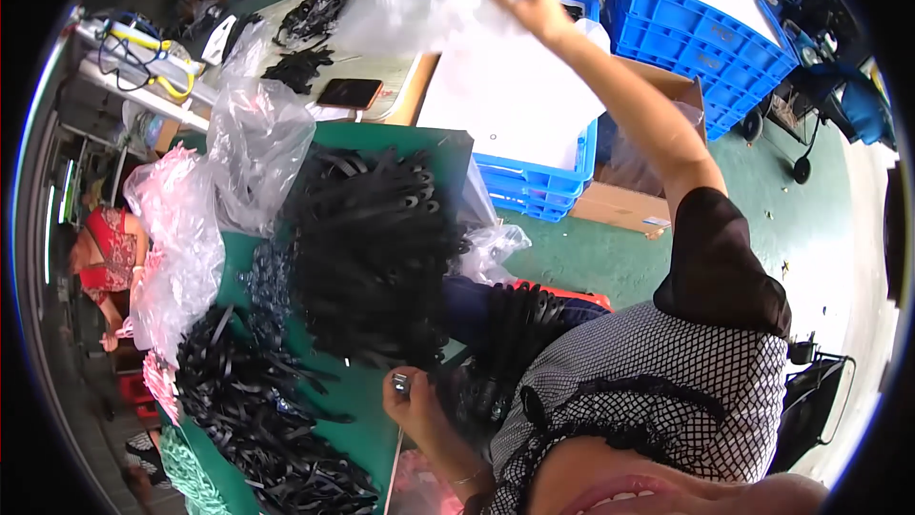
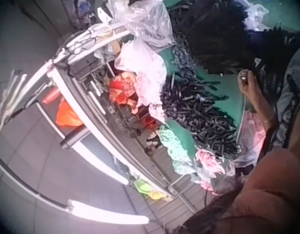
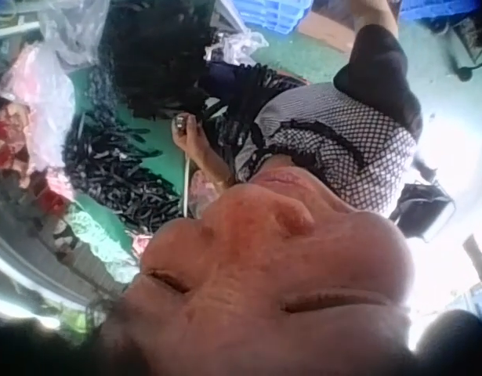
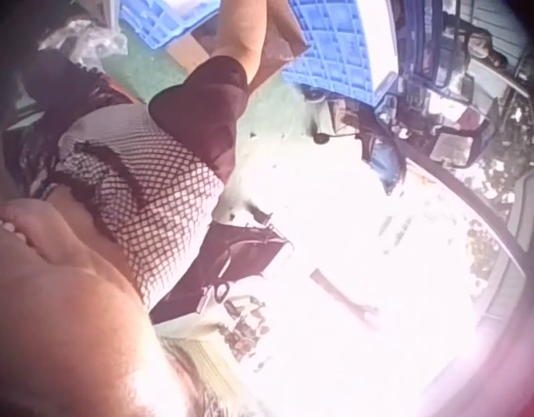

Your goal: The person attaches plastic buckles to straps by hand, packs the assembled straps into a plastic bag, and attaches buckles to more straps.

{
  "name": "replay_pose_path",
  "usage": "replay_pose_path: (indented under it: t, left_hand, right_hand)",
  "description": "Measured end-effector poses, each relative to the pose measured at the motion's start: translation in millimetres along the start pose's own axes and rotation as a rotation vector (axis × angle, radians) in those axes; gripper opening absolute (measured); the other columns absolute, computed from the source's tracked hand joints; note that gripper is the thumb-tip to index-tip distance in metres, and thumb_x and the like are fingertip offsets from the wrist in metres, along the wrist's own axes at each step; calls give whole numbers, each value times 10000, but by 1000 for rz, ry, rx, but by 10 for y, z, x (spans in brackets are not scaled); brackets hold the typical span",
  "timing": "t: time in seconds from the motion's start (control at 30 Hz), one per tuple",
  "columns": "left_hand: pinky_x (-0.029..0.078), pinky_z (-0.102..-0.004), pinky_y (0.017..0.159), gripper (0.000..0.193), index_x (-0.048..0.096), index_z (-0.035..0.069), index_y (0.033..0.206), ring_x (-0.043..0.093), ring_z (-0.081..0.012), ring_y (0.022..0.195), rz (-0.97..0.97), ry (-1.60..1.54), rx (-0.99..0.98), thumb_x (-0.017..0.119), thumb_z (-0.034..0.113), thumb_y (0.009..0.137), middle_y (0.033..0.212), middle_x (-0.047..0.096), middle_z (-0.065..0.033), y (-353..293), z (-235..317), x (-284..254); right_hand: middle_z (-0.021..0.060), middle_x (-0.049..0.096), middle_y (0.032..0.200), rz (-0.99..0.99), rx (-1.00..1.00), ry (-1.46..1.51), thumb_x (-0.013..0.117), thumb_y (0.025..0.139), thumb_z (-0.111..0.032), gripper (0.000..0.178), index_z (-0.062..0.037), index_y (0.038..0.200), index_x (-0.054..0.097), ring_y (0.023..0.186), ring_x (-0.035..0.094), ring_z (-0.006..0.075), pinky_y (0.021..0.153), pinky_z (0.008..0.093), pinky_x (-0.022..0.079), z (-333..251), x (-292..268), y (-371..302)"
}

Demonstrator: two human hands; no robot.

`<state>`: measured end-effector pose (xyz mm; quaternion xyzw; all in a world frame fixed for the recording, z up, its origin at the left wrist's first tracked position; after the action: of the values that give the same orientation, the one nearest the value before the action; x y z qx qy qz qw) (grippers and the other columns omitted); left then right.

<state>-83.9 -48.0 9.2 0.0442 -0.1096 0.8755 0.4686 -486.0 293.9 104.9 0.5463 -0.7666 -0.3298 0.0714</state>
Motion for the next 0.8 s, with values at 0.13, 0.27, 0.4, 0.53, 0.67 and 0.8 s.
replay_pose_path:
  t: [0.13, 0.27, 0.4, 0.53, 0.67, 0.8]
  left_hand:
    - [337, -181, 474, 79, 516, 17, 793, 420, -58, 517, -44, -27, 42, 580, -2, 751, 660, 508, -20, -74, 18, 31]
    - [344, -194, 483, 102, 528, 2, 819, 440, -69, 536, -93, -16, 64, 597, 9, 744, 673, 541, -42, -214, 54, -27]
    - [355, -202, 499, 127, 535, -1, 830, 454, -79, 558, -121, 21, 26, 615, 28, 736, 694, 564, -60, -327, 61, -56]
    - [422, -242, 575, 182, 539, 1, 831, 481, -105, 579, -88, 57, 96, 659, 83, 723, 693, 569, -68, -357, 30, -104]
    - [456, -357, 772, 66, 545, 2, 726, 516, -132, 602, -150, -228, 317, 582, -41, 693, 654, 541, -47, -443, 170, -113]
    - [485, -392, 705, 62, 538, -18, 761, 606, -255, 722, -258, -504, 297, 591, -11, 731, 756, 568, -123, -563, 236, -215]
  right_hand:
    - [231, 577, 1020, -182, -189, -219, 626, 745, -176, 409, -12, 1110, 538, 960, 562, 348, 839, 372, 449, 401, 470, -917]
    - [209, 556, 1039, -263, -78, -105, 561, 732, 6, 406, -17, 1135, 515, 980, 534, 373, 860, 366, 436, 305, 508, -1442]
    - [184, 556, 1046, -27, -340, -144, 577, 726, 59, 417, -6, 1132, 509, 992, 540, 328, 861, 350, 428, -56, -37, -1628]
    - [96, 573, 1014, 103, -318, -29, 594, 786, 37, 287, 28, 1069, 544, 980, 528, 188, 882, 303, 400, -532, -531, -1835]
    - [158, 568, 1033, 103, -380, -63, 567, 694, 71, 373, 57, 1065, 529, 1001, 541, 264, 898, 346, 395, -941, -809, -2079]
    - [121, 603, 1021, 140, -221, 139, 594, 737, 73, 274, 72, 1011, 579, 916, 576, 198, 823, 311, 442, -1045, -936, -2261]
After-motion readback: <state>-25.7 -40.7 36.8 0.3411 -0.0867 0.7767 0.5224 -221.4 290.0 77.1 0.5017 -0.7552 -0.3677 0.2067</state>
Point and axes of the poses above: each hand's wrist, its own y-axis towards the middle knuckle, its own x-axis out of the palm, z = x × y, the point moved 4 cm from there along y, towards the middle knuckle
